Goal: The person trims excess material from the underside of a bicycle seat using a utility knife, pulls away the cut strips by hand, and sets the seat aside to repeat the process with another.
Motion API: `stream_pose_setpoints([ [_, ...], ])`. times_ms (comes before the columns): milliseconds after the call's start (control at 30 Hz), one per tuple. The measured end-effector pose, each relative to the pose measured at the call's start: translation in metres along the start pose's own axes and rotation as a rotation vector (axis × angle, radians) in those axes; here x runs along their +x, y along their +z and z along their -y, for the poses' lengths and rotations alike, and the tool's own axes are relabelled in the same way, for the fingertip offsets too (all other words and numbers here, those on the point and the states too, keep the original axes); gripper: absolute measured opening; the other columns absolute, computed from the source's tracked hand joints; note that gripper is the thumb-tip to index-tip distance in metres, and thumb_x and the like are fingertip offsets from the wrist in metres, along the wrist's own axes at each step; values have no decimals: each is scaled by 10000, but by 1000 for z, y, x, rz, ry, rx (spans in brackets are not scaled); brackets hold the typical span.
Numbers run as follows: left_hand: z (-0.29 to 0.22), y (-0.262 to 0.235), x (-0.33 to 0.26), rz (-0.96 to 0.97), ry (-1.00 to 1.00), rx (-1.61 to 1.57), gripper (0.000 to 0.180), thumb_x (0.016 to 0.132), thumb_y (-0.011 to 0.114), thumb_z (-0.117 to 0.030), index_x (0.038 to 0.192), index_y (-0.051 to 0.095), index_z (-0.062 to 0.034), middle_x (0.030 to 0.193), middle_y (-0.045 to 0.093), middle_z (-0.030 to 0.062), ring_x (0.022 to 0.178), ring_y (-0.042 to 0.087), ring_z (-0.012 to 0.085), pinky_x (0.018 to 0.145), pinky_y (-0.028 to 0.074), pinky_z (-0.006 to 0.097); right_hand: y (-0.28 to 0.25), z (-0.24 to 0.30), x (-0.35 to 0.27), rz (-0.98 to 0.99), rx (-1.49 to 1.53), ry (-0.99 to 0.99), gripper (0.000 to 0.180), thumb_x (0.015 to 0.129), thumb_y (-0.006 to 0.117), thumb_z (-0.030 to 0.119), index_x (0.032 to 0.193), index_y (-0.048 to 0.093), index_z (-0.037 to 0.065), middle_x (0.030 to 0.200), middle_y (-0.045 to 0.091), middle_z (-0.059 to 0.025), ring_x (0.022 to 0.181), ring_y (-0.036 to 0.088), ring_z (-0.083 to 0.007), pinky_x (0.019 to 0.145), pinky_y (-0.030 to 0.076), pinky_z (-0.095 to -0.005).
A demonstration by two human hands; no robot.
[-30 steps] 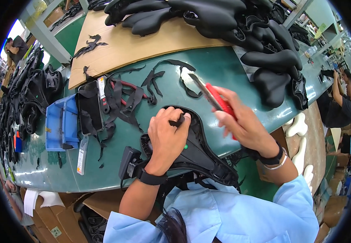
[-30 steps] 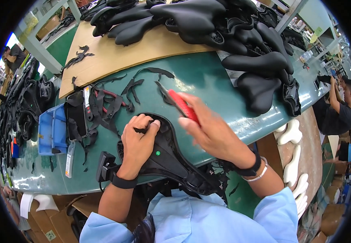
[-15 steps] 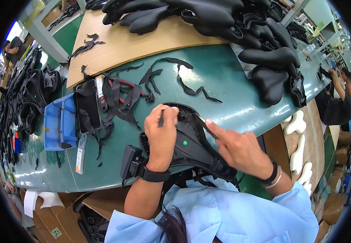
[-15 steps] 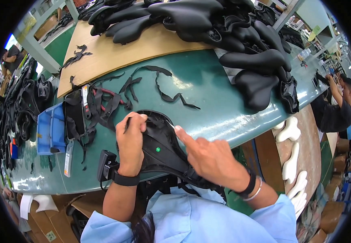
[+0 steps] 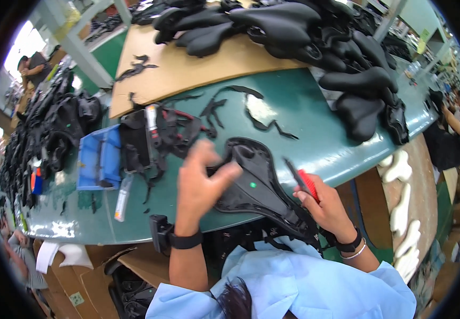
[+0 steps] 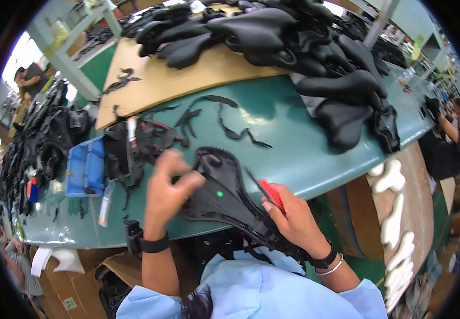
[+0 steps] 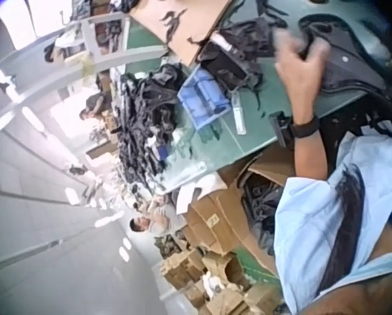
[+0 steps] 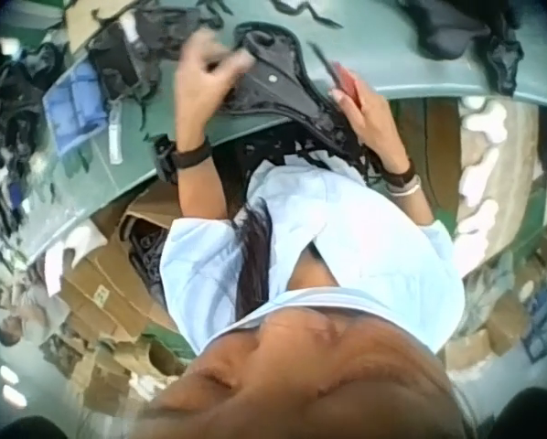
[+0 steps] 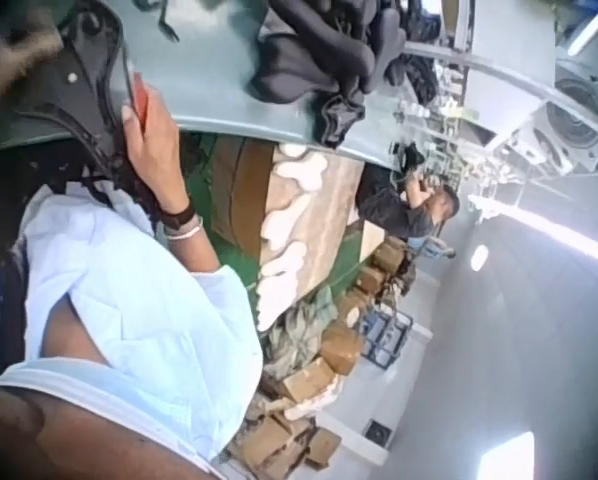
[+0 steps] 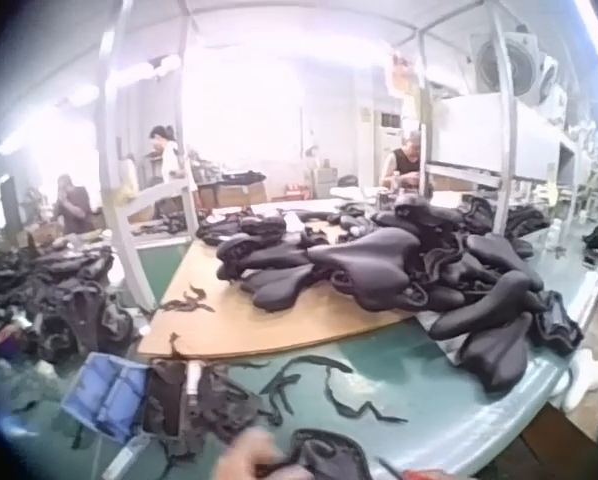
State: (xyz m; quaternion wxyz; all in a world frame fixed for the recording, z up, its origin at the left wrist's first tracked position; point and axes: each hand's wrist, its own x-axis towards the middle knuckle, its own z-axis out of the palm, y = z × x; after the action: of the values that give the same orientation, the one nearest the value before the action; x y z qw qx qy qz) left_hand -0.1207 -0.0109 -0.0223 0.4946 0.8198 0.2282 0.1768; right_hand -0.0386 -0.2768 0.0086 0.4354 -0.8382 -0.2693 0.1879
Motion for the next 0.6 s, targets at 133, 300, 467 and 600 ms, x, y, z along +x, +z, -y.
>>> stream_pose_setpoints([
  [133, 10, -21, -17, 180, -92, 240, 697, 672, 833, -368, 1234, 589, -36, 1061, 681, 178, 988, 648, 334, 882, 490, 411, 19, 1, 19, 218, 18, -242, 330, 946, 584, 165, 1220, 532, -11, 904, 652, -154, 795, 668, -277, 696, 499, -347],
  [300, 35, -140, -17, -563, -194, -558, 625, 811, 777, -386, 1233, 574, 27, 1082, 655, 155, 984, 648, 220, 855, 504, 354, -3, -24, 23, -165, 307, -1, 317, 986, 526, 202, 1255, 524, 34, 917, 663, -46, 729, 634, -100, 601, 491, -225],
  [467, 25, -146, 4, -688, -118, -775, 505, 861, 727, -416, 1193, 569, -69, 1111, 599, 79, 1012, 582, 185, 814, 445, 356, 6, -30, 23, -96, 399, 7, 319, 984, 526, 190, 1250, 514, 14, 922, 649, -64, 715, 628, -107, 587, 490, -226],
  [600, -16, -50, 47, -212, -135, -582, 256, 926, 665, -273, 1098, 621, -89, 1026, 634, -13, 945, 598, 102, 766, 437, 274, 1, -44, 22, -160, 477, 94, 332, 987, 522, 192, 1266, 502, 12, 931, 647, -68, 724, 633, -109, 591, 500, -229],
])
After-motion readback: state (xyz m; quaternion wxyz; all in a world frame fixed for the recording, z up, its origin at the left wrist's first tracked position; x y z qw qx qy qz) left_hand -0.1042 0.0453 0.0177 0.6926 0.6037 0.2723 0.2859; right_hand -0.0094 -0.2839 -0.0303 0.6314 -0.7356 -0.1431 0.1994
